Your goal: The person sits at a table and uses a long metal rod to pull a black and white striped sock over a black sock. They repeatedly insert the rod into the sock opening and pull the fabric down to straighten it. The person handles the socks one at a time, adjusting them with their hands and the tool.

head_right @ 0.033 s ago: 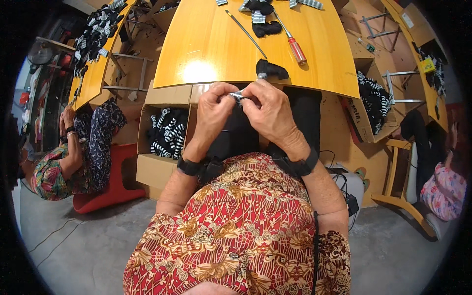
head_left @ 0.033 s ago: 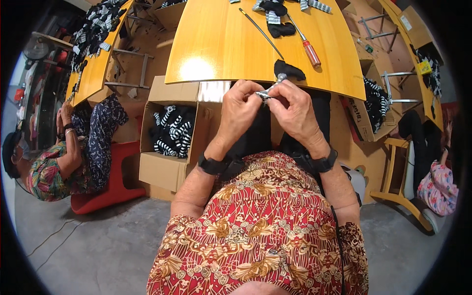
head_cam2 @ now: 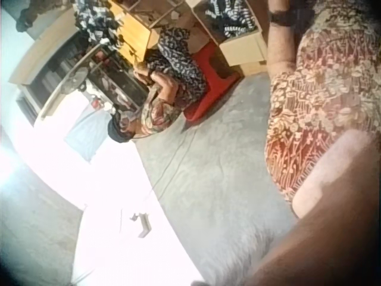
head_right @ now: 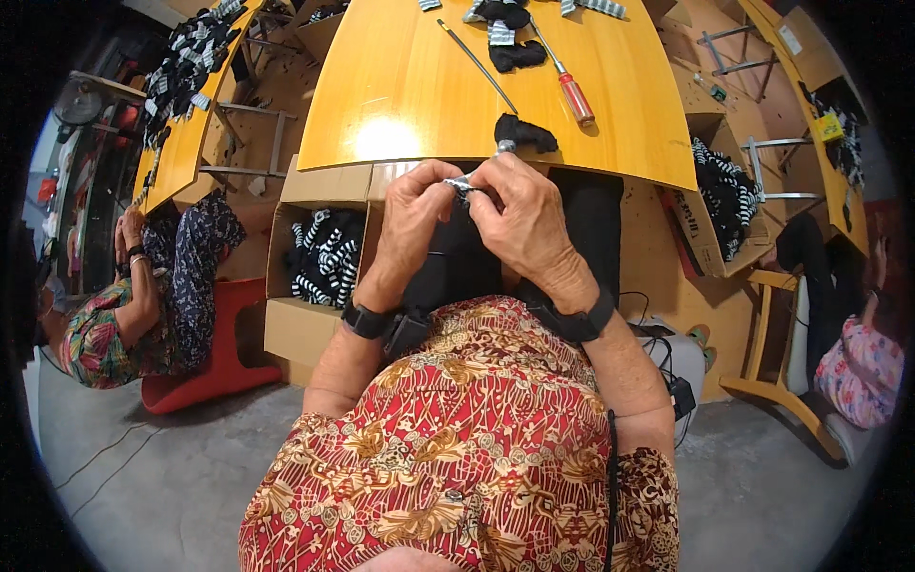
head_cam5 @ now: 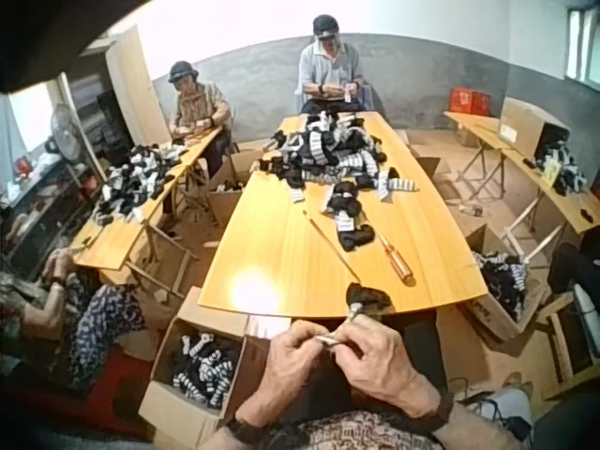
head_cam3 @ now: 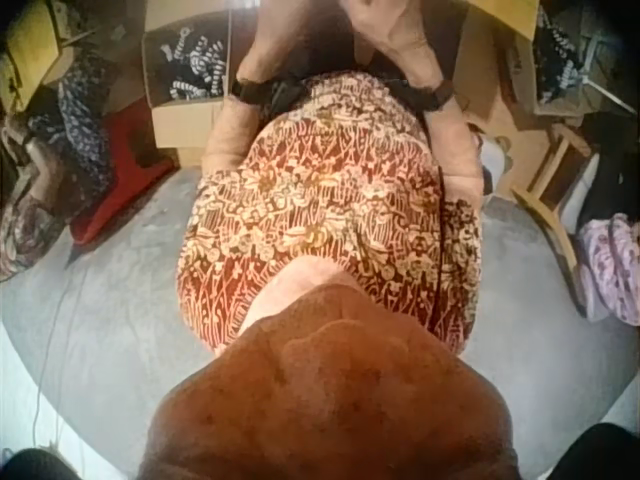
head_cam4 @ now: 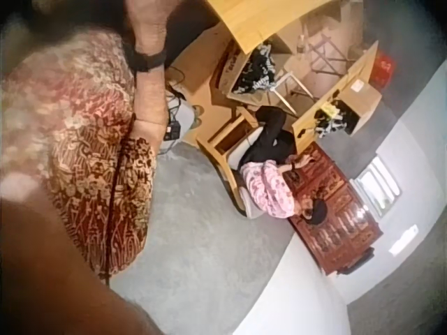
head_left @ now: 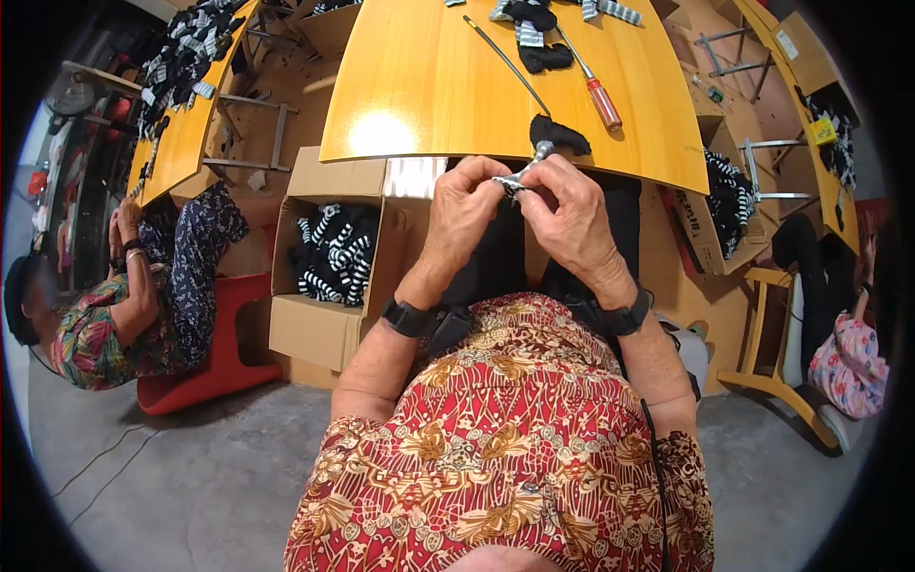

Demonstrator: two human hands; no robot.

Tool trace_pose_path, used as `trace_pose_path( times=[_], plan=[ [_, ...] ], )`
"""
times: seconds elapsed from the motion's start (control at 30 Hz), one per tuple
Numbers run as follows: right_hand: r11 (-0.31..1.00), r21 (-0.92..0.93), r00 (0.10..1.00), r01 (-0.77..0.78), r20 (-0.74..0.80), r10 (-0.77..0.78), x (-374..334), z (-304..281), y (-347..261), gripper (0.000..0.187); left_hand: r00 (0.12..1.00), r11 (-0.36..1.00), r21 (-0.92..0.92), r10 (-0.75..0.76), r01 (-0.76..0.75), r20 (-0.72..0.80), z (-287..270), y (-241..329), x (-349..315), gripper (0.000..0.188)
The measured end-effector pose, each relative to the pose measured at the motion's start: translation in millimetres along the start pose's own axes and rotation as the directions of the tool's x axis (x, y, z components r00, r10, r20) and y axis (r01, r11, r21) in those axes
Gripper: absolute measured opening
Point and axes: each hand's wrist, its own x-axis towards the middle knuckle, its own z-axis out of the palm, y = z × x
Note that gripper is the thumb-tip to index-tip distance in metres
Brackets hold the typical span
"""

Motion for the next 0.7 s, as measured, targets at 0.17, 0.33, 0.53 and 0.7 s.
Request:
trace_pose_path(
  times=[0.17, 0.33, 0.53, 0.7],
  plan=[
    [0.982, -0.181, 0.984, 0.049, -0.158, -0.078, 1, 3, 3, 0.002, 0.969, 0.883, -0.414, -0.151, 0.220, 0.193, 1, -8, 0, 0.010],
    [0.989, 0.095, 0.983, -0.115, -0.133, 0.127, 0, 0, 6, 0.004, 0.909, 0.645, -0.664, -0.127, 0.380, 0.397, 0, -4, -5, 0.011],
    [0.743, 0.620, 0.937, -0.252, -0.036, 0.348, -7, 2, 18, 0.003, 0.979, 0.819, -0.539, -0.128, 0.194, 0.158, 10, -7, -8, 0.009],
    [0.744, 0.624, 0.938, -0.239, -0.051, 0.343, -5, 4, 17, 0.004, 0.994, 0.917, -0.386, -0.104, 0.102, 0.015, 14, -4, -3, 0.010]
  ],
)
